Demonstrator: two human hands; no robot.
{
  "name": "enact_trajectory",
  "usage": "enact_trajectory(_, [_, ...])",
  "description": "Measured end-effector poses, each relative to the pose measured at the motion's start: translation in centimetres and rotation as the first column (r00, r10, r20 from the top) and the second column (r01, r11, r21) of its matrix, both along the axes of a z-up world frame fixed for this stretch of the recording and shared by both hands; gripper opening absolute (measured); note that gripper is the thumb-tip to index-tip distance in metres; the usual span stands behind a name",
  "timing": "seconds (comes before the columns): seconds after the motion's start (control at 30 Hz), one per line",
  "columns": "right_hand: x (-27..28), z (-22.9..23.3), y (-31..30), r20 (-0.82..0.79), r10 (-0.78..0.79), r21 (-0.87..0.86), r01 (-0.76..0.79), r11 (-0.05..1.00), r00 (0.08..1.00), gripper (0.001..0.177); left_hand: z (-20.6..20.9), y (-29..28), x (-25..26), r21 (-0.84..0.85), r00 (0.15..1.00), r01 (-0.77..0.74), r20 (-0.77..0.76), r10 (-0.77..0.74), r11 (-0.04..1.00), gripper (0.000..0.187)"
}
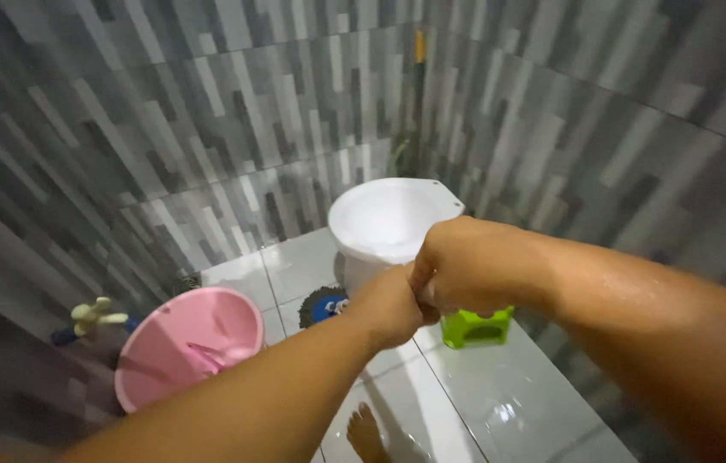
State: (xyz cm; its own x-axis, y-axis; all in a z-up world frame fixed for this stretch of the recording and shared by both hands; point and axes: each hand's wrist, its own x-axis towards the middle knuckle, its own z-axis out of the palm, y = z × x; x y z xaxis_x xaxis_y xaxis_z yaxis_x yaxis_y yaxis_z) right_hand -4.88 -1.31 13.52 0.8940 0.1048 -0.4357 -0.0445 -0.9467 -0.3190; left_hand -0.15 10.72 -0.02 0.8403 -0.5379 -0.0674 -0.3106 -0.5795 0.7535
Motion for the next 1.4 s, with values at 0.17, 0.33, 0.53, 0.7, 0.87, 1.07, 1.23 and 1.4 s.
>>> enact_trajectory(0.17, [-5.2, 3.1, -1.1, 0.028, -0.001, -0.063, 0.002, 0.998, 1.0, 0.042, 4.0, -1.3, -5.8, 0.119, 0.997, 0.047, 0.051, -0.053, 0.992, 0.045])
enact_trajectory(0.33, [-7.7, 7.2, -0.8, 0.119, -0.146, -0.038, 0.152, 0.988, 0.982, 0.035, 7.2, -2.0, -7.0, 0.066, 0.999, 0.014, 0.028, -0.016, 0.998, 0.049])
enact_trajectory(0.53, [-7.6, 5.8, 1.1, 0.195, -0.104, -0.098, 0.125, 0.987, 0.975, 0.025, 6.0, -0.1, -7.0, 0.059, 0.997, 0.067, 0.024, -0.069, 0.996, 0.045])
enact_trajectory(0.7, [-5.5, 2.0, 3.2, 0.248, -0.093, -0.129, 0.128, 0.983, 0.964, 0.023, 3.1, 2.7, -5.7, 0.055, 1.0, -0.006, 0.0, 0.006, 0.998, 0.065])
enact_trajectory(0.87, [-2.1, -3.1, 4.3, 0.222, -0.163, -0.078, 0.184, 0.98, 0.961, 0.029, 0.4, 6.9, -3.8, 0.19, 0.987, -0.038, -0.148, 0.067, 0.981, 0.091])
enact_trajectory(1.07, [-0.5, -9.1, 5.0, 0.12, -0.27, -0.01, 0.273, 0.962, 0.955, 0.032, -2.1, 8.4, -0.6, 0.312, 0.98, 0.012, -0.195, 0.051, 0.95, 0.092])
enact_trajectory(1.23, [-1.9, -8.9, 5.6, 0.09, -0.319, -0.009, 0.322, 0.947, 0.943, 0.028, -4.4, 7.8, 0.1, 0.2, 0.988, 0.114, -0.127, -0.09, 0.973, 0.101])
enact_trajectory(1.4, [-4.7, -5.3, 5.4, 0.057, -0.402, 0.004, 0.402, 0.915, 0.914, 0.03, -4.6, 5.4, -2.0, 0.211, 0.978, 0.174, -0.151, -0.143, 0.962, 0.108])
